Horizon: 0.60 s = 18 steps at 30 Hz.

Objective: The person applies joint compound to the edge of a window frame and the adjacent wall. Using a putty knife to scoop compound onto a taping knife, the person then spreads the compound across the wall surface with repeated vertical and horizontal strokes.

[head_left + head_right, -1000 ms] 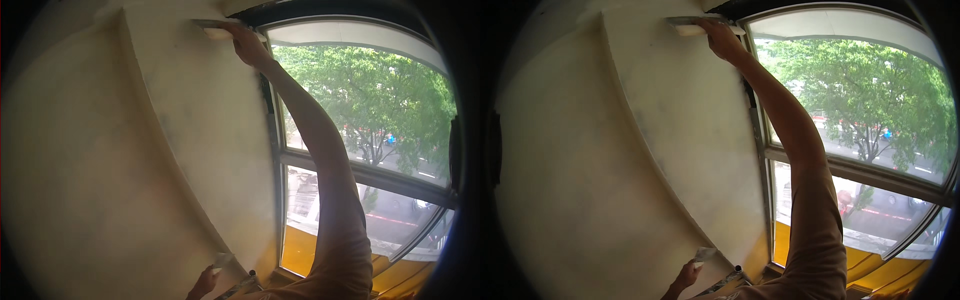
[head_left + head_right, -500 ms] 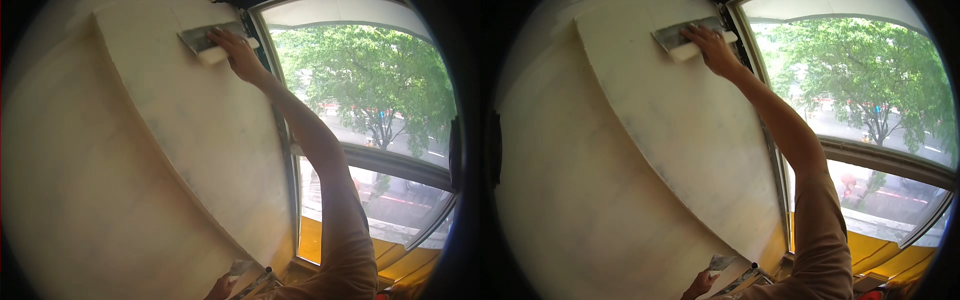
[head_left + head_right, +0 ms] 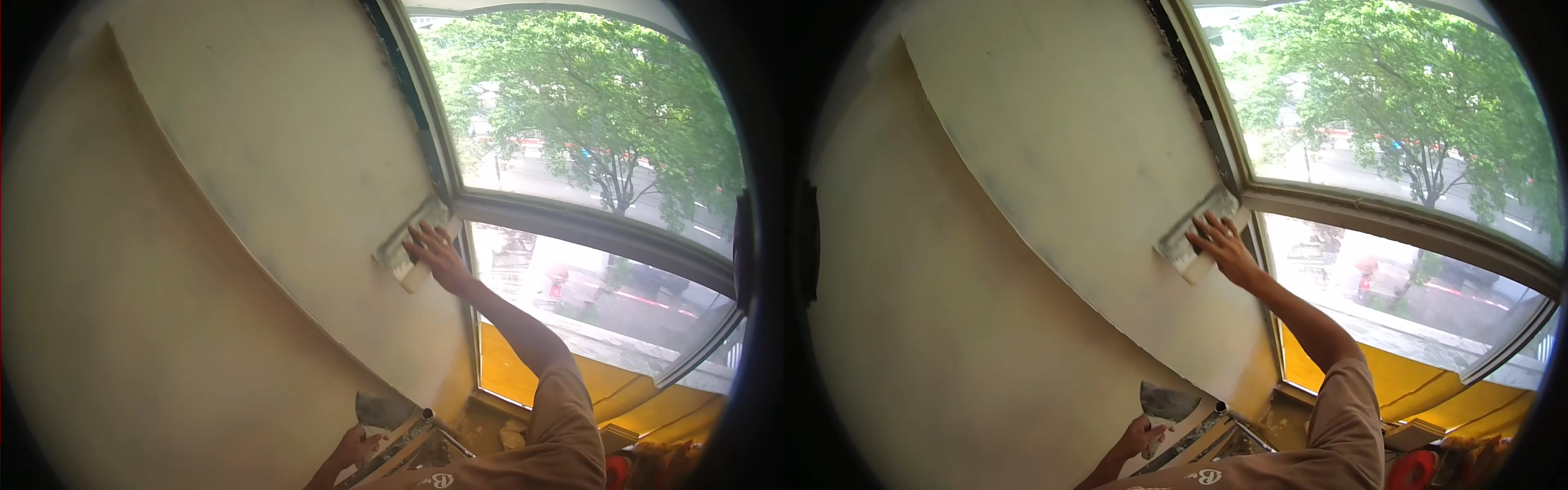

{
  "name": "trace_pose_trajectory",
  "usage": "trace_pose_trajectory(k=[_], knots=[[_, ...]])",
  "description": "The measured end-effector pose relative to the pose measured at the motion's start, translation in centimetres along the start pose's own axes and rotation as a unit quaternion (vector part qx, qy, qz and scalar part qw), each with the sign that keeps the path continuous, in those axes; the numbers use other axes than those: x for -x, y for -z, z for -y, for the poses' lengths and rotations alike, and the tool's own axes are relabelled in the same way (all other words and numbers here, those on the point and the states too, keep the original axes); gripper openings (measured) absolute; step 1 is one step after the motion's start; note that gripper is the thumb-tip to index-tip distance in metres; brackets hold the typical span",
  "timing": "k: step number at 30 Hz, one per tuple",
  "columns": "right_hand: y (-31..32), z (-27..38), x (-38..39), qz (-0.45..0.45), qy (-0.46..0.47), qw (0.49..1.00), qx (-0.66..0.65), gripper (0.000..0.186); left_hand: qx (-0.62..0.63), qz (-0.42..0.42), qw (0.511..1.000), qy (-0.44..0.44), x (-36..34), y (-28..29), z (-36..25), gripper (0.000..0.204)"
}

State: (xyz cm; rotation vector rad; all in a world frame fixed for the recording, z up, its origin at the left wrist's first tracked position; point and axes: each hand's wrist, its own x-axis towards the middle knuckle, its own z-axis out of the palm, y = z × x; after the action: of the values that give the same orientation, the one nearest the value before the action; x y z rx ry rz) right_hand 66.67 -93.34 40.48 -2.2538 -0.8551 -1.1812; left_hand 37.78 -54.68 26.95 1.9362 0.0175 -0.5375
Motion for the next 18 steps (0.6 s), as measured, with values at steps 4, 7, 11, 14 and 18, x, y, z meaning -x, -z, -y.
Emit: trace_pose_trajectory(k=[4,7,11,14,18], knots=[[1.7,0.4,5.7,0.072,-0.058,0.996,0.003,0.082,0.001,0.097,0.995,-0.017,-1.8,-0.6,-2.6,0.020],[7.4,3.0,1.8,-0.020,-0.087,0.989,-0.121,0.069,0.128,0.051,0.990,-0.041,-2.7,-2.2,-2.3,0.019],[13.9,5.8,2.8,-0.030,-0.306,0.877,-0.369,0.034,0.319,0.126,0.939,-0.024,-6.8,-3.5,-6.7,0.019],[14.8,8.8,6.1,0.007,-0.305,0.806,-0.507,0.031,0.343,0.196,0.914,-0.096,-10.3,-3.7,-10.8,0.024],[16.6,11.4,10.1,0.084,-0.370,0.799,-0.466,0.031,0.318,0.228,0.914,-0.106,-12.6,-4.0,-14.5,0.021]])
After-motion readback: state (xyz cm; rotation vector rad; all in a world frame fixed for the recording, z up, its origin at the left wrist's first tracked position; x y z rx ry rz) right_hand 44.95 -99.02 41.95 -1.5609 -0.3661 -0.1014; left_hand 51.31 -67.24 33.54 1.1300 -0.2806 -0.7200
